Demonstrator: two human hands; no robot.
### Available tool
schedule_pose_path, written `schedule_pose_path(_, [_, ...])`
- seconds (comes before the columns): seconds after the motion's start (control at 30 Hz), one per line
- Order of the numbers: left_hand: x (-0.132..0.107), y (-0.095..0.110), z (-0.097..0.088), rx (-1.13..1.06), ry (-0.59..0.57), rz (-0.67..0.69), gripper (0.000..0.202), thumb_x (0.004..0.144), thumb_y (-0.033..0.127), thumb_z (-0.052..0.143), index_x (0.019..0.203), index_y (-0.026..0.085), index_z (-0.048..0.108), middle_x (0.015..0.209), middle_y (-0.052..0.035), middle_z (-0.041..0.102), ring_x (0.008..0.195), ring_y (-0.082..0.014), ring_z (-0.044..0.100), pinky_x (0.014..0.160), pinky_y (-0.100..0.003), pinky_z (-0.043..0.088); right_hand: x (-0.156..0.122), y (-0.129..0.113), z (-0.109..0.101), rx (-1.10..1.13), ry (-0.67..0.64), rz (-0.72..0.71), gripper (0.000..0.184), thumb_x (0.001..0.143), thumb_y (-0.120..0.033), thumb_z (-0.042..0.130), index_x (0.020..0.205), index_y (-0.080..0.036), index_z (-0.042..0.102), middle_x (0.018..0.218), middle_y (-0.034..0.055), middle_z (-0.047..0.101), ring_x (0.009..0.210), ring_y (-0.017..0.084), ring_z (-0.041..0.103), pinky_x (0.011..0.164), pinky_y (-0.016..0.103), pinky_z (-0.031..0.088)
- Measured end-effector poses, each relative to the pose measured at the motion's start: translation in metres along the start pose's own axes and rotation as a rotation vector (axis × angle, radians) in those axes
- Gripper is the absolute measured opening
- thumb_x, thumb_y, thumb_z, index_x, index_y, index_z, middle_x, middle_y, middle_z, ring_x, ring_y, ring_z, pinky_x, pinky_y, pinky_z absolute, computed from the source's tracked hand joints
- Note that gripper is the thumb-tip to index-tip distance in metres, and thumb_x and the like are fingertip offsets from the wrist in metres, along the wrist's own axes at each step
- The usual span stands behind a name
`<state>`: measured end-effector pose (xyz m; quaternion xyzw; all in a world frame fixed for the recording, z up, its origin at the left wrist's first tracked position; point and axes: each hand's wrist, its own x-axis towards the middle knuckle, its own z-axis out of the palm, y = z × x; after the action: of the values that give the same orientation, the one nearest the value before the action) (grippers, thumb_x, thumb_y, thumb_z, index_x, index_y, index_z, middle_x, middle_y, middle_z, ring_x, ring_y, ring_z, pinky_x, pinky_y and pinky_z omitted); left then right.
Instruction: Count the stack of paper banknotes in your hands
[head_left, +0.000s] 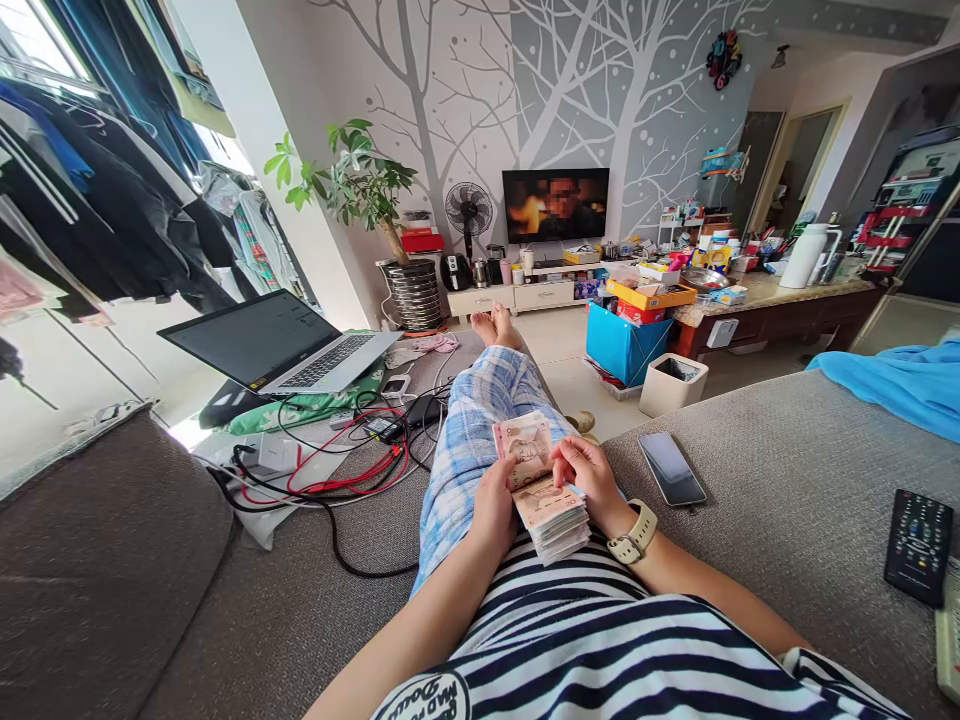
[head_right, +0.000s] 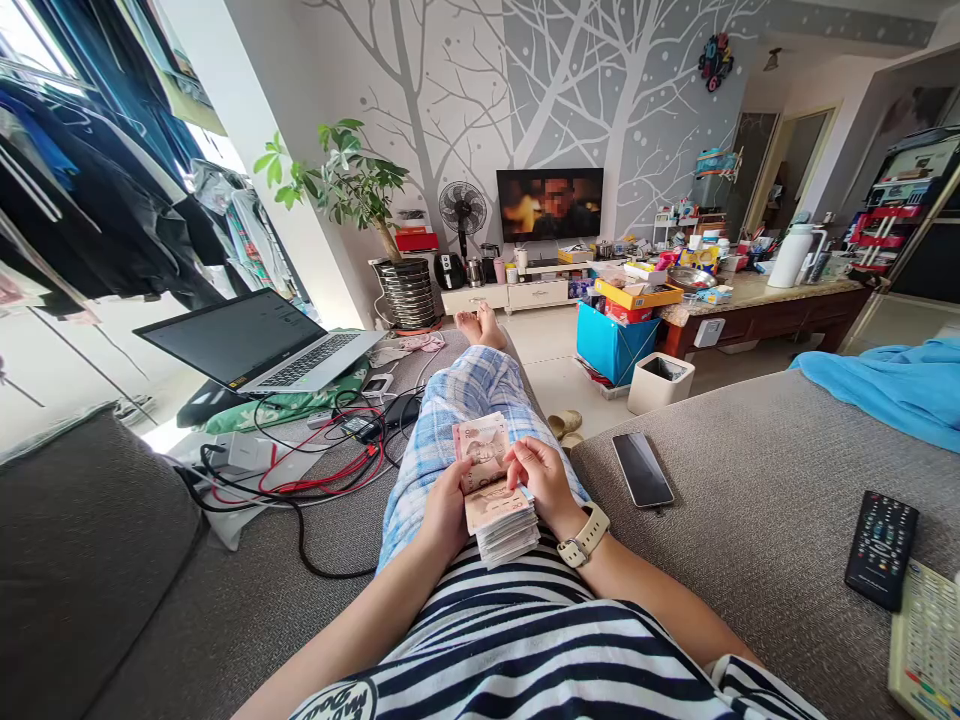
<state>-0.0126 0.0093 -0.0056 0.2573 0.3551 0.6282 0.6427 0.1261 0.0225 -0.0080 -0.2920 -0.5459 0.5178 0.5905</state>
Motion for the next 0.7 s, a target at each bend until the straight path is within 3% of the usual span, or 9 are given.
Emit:
schedule_pose_path(0.17, [-0.001,0.0,0.0,-0.019,-0.064,-0.015,0.032,0.072,0.028,0.066,0.097,0.009,0.068,0.099,-0.0165,0.073,0.091,-0.031,0.07,0.087,-0.046,0.053,0.0,-0.004,0.0,-0.074,0.002,-0.045,0.031,0.088,-0.044,0.056,0.07,-0.019,0.059,0.049,-0.0026,0.052,0.047,0.012,0.044,0.052,0.027,0.034])
schedule_pose_path(0.4, [-0.002,0.001,0.002,0.009,-0.004,0.009,0.024,0.066,0.023,0.071,0.089,0.015,0.07,0.086,-0.0094,0.075,0.076,-0.0237,0.07,0.079,-0.039,0.054,0.002,-0.002,0.0,-0.147,0.147,-0.049,0.032,0.077,-0.042,0.068,0.064,-0.019,0.05,0.056,-0.0056,0.043,0.051,0.01,0.037,0.051,0.025,0.03])
schedule_pose_path(0.7, [-0.002,0.0,0.0,0.075,-0.042,0.015,0.024,0.061,0.021,0.074,0.085,0.017,0.07,0.087,-0.0093,0.074,0.07,-0.022,0.068,0.075,-0.037,0.053,0.007,0.01,-0.004,-0.038,0.202,0.028,0.029,0.076,-0.045,0.068,0.08,-0.021,0.051,0.057,-0.0061,0.046,0.051,0.011,0.039,0.05,0.025,0.031])
